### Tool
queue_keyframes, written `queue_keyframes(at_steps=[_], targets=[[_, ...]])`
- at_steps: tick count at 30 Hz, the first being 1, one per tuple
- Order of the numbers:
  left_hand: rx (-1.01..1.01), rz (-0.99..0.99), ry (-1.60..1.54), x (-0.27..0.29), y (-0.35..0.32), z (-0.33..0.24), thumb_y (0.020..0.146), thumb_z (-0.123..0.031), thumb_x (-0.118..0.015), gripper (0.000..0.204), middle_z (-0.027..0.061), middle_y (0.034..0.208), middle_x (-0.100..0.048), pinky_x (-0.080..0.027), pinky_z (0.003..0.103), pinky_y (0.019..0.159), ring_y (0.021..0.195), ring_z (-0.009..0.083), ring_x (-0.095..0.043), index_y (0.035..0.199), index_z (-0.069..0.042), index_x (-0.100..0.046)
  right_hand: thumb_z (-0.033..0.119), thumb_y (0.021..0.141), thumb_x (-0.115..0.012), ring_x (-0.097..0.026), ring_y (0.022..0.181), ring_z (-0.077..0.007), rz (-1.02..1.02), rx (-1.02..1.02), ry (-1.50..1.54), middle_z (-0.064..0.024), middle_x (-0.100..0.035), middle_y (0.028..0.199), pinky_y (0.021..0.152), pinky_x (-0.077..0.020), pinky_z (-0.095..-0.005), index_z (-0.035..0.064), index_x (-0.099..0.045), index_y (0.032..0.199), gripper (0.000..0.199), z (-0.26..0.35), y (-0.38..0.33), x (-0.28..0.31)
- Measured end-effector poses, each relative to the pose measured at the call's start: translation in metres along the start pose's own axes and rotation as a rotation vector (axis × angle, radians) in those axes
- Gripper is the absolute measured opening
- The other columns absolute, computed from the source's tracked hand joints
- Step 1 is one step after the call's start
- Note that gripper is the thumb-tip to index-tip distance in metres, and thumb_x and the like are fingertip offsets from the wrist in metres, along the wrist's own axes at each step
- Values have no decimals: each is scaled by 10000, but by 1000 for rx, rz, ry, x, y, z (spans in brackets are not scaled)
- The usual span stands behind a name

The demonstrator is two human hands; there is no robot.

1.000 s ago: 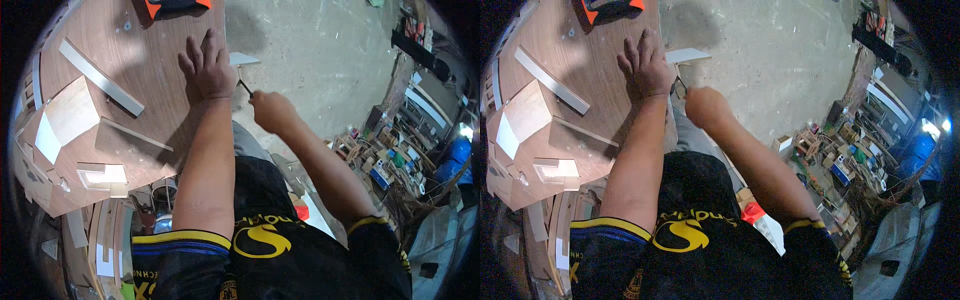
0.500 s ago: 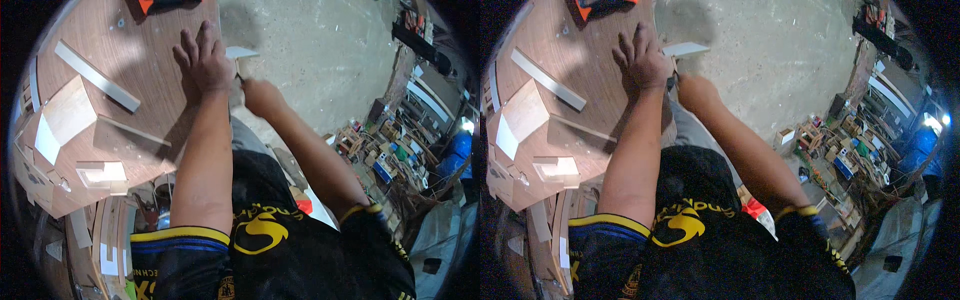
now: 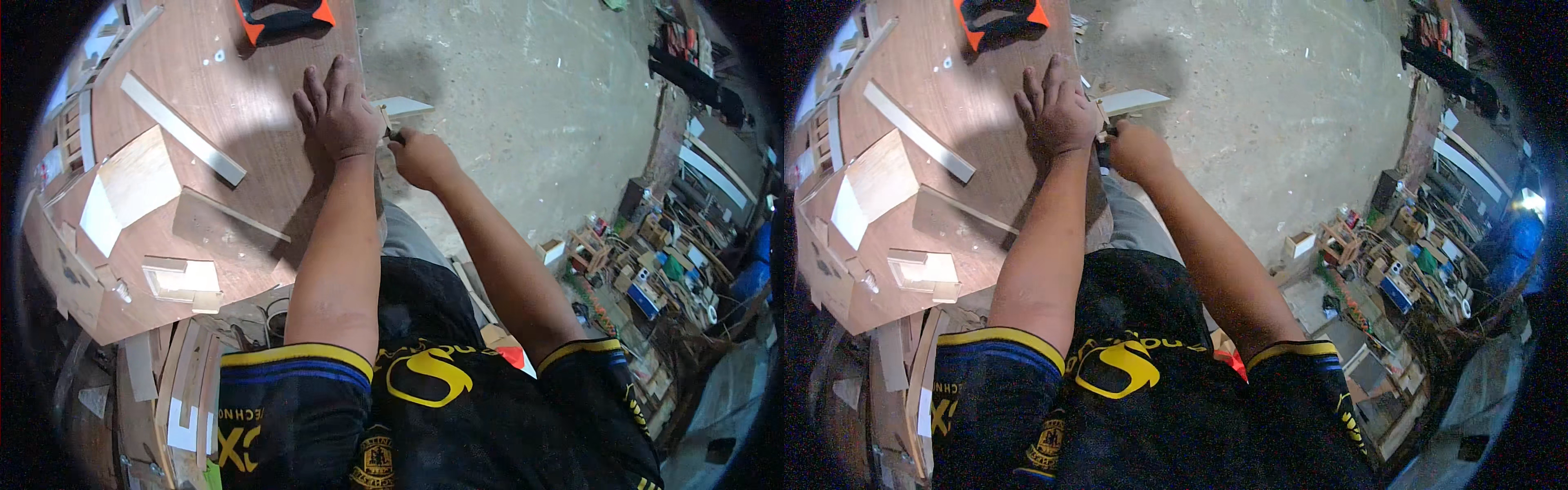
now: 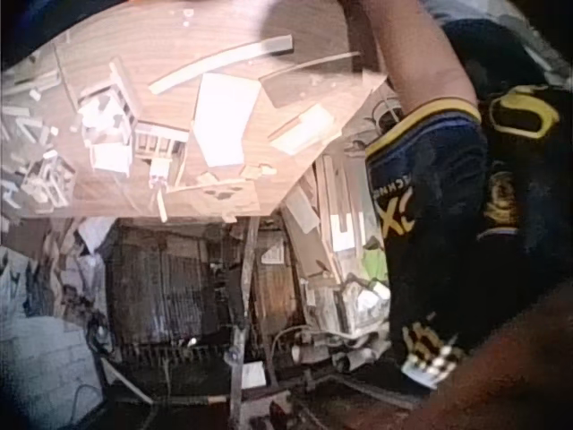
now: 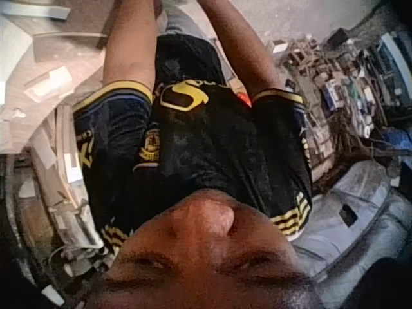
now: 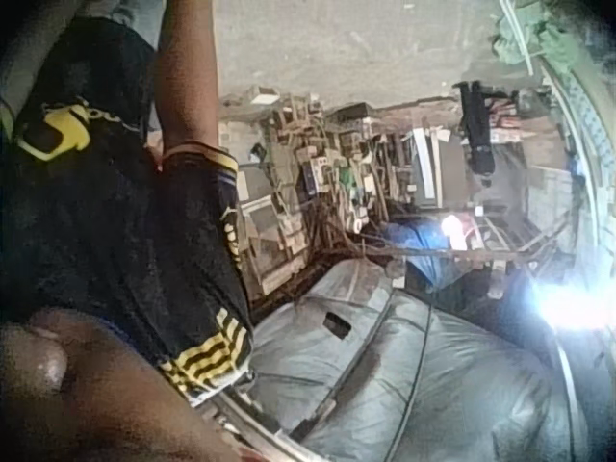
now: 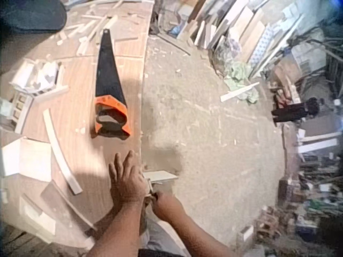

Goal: Assembling and gluing pieces of a small wooden model house structure.

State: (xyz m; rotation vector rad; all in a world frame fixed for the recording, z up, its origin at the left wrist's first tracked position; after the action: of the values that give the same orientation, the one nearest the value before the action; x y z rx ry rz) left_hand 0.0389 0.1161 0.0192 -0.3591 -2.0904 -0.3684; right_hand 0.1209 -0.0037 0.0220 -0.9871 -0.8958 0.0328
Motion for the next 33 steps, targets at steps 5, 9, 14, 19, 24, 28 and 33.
queue_keyframes(at_steps=[5,9,14,19,24,28,33], targets=[[-72,-30,30,5,-3,-7,725,-174,-599,353,53,1413,-486,-148,640,1114,1377,438,-292,1058,-86,-677,205,909,-482,-652,880,-425,5,-3,-27,-243,-674,914,762,-511,-530,51,-585,1034,224,6,-12,9],[-54,5,37,-1,-5,-5,784,-165,-570,308,22,1469,-433,-148,633,1113,1398,406,-279,1068,-104,-672,163,892,-464,-656,841,-428,-48,35,-16,-247,-671,890,740,-521,-525,32,-559,1064,236,10,-19,5],[-71,-7,161,-4,-4,-5,778,-141,-608,351,26,1417,-466,-234,644,1076,1371,395,-334,1124,-88,-636,169,892,-466,-658,836,-430,-107,142,36,-254,-669,894,739,-528,-516,29,-558,1064,240,21,-14,18],[-33,-31,38,0,-2,-2,814,-135,-566,279,20,1470,-435,-166,619,1110,1404,375,-298,1079,-61,-615,313,925,-495,-645,947,-416,59,159,3,-250,-664,1000,840,-502,-510,48,-585,1161,366,19,-12,29],[-54,-43,-4,2,-1,-4,818,-125,-549,168,43,1447,-467,-174,631,1096,1388,403,-316,954,-70,-629,447,944,-512,-670,917,-362,45,132,430,-258,-667,1007,787,-525,-447,46,-590,1243,506,-32,2,37],[-56,-42,-33,3,0,-6,795,-101,-524,77,76,1435,-480,-162,651,1090,1377,442,-315,830,-92,-592,306,938,-572,-669,733,-193,40,-178,778,-191,-682,904,617,-537,-328,-14,-592,1208,419,-128,11,3],[-60,-58,-43,3,0,-7,767,-91,-510,29,84,1427,-493,-142,655,1094,1374,453,-316,745,-87,-529,291,945,-542,-664,603,-197,135,-384,530,-143,-695,765,593,-532,-330,4,-617,1159,366,-223,-23,-65]])
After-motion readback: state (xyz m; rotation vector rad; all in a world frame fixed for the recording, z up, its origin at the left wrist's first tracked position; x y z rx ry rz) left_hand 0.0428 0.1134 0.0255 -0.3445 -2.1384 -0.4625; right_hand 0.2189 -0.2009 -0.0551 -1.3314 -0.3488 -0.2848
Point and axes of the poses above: each hand's wrist, its own y-axis towards the middle knuckle, its own x-axis out of the back of the hand, z = x × y, the point moved 8 cm from there along y, towards the middle knuckle
